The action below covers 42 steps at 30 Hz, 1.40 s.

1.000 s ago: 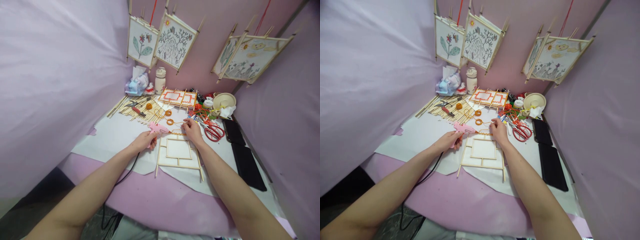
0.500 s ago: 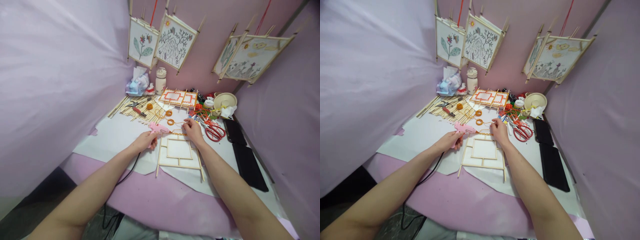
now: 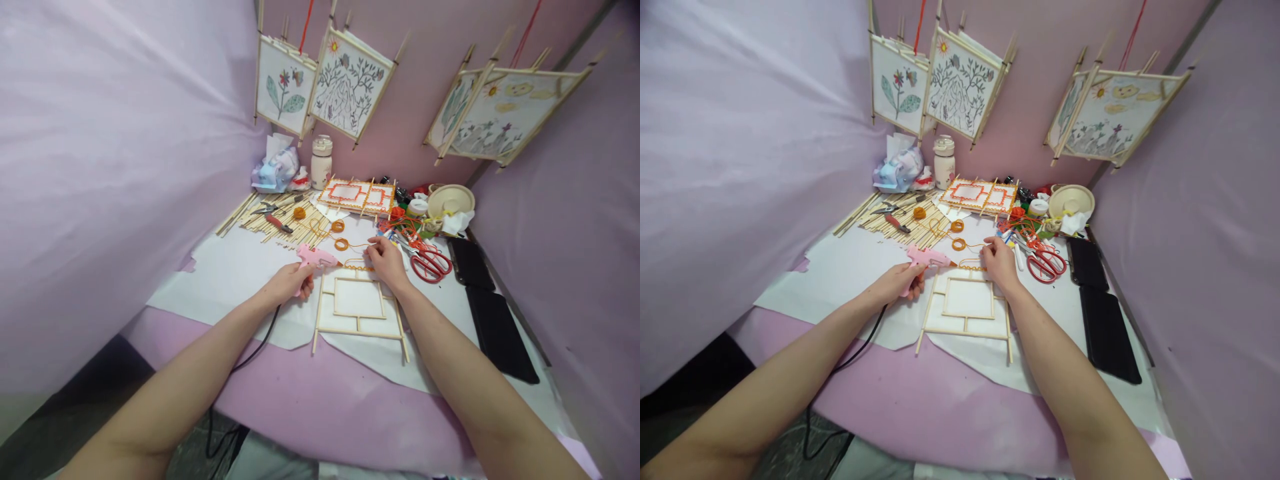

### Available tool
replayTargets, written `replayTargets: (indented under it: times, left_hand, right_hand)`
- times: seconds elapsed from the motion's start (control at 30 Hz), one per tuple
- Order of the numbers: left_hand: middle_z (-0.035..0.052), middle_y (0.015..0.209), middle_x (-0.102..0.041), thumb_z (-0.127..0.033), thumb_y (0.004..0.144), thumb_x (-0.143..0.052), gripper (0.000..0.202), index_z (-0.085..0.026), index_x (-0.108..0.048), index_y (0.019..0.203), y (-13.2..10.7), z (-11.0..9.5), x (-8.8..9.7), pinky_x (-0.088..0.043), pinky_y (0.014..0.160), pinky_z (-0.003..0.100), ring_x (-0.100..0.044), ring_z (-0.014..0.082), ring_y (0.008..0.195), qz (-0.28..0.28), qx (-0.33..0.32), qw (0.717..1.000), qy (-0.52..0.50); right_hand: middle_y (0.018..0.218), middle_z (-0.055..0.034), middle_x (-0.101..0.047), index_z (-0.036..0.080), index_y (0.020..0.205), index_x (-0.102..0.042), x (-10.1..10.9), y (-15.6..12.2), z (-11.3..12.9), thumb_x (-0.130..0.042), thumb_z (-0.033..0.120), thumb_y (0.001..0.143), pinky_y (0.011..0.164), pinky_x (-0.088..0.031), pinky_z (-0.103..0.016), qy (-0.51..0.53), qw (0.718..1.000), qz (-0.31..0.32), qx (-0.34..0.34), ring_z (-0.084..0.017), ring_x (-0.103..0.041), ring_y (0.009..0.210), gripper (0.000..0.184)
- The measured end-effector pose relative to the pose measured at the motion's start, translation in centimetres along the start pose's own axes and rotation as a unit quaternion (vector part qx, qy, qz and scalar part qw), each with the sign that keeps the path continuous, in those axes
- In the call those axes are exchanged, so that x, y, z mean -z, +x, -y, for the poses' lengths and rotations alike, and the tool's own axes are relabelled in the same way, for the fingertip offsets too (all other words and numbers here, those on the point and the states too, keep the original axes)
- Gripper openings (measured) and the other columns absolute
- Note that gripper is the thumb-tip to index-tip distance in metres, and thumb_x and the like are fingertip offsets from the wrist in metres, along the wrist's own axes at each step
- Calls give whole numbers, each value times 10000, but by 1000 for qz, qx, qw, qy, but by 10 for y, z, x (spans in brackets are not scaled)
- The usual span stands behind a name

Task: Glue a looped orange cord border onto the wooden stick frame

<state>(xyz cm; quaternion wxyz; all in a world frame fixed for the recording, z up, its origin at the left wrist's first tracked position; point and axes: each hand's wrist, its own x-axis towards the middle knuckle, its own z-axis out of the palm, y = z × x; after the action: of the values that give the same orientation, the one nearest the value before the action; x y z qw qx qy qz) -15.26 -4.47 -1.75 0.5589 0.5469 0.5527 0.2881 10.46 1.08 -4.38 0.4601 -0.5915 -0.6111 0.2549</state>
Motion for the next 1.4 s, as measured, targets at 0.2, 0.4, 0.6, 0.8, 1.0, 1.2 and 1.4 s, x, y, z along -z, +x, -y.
replayTargets:
  times: [0.2, 0.4, 0.6, 0.8, 1.0, 1.2, 1.4]
  left_hand:
    - [23, 606, -608, -562, 838, -528, 434, -165, -534, 660, 0, 1, 1, -386, 431, 222, -527, 103, 440, 1, -5, 1000, -1]
    - [20, 574, -596, -579, 822, -541, 445, -167, -532, 653, -2, -1, 1, -387, 439, 225, -522, 106, 440, 2, -5, 1000, 5]
    - [20, 604, -611, -549, 837, -523, 417, -170, -527, 665, -3, 0, 2, -389, 449, 220, -523, 102, 454, -6, 4, 1000, 9]
    - [30, 588, -609, -523, 861, -500, 413, -165, -540, 657, -2, 2, 4, -388, 440, 226, -527, 109, 450, -7, 1, 1000, 11]
    - [29, 587, -609, -521, 875, -487, 418, -163, -540, 666, -5, 1, 5, -395, 442, 224, -538, 111, 454, -10, -4, 1000, 23]
    - [25, 589, -602, -516, 876, -491, 412, -158, -542, 676, -7, 0, 7, -402, 446, 227, -545, 114, 460, -16, -3, 999, 28]
    - [13, 549, -577, -511, 881, -475, 416, -156, -531, 672, -9, -2, 8, -379, 436, 219, -525, 106, 440, -16, -13, 999, 34]
  right_hand:
    - [795, -51, -713, 187, 1022, -604, 0, 0, 1, -492, 291, 785, 659, -486, -305, -10, 1000, 0, 6, -192, -655, 723, 283]
    - [794, -45, -712, 189, 1027, -603, 0, -1, 1, -486, 297, 785, 664, -482, -307, -12, 1000, -1, 5, -189, -647, 717, 290]
    - [786, -40, -712, 191, 1023, -603, 1, -1, 2, -484, 292, 783, 662, -477, -306, -14, 1000, -1, 9, -188, -648, 718, 287]
    - [780, -39, -710, 190, 1012, -598, 2, -1, 4, -477, 285, 786, 672, -473, -311, -14, 1000, 1, 11, -187, -645, 706, 272]
    - [782, -46, -711, 186, 1015, -597, 1, -1, 4, -473, 280, 786, 678, -474, -315, -18, 1000, 0, 12, -195, -657, 732, 278]
    - [792, -54, -711, 182, 1023, -605, 1, -1, 3, -476, 282, 787, 664, -478, -319, -15, 1000, -1, 7, -204, -662, 744, 286]
    - [788, -49, -707, 180, 1031, -603, 1, -1, 2, -479, 276, 794, 667, -481, -308, -8, 1000, 0, 4, -194, -664, 742, 284]
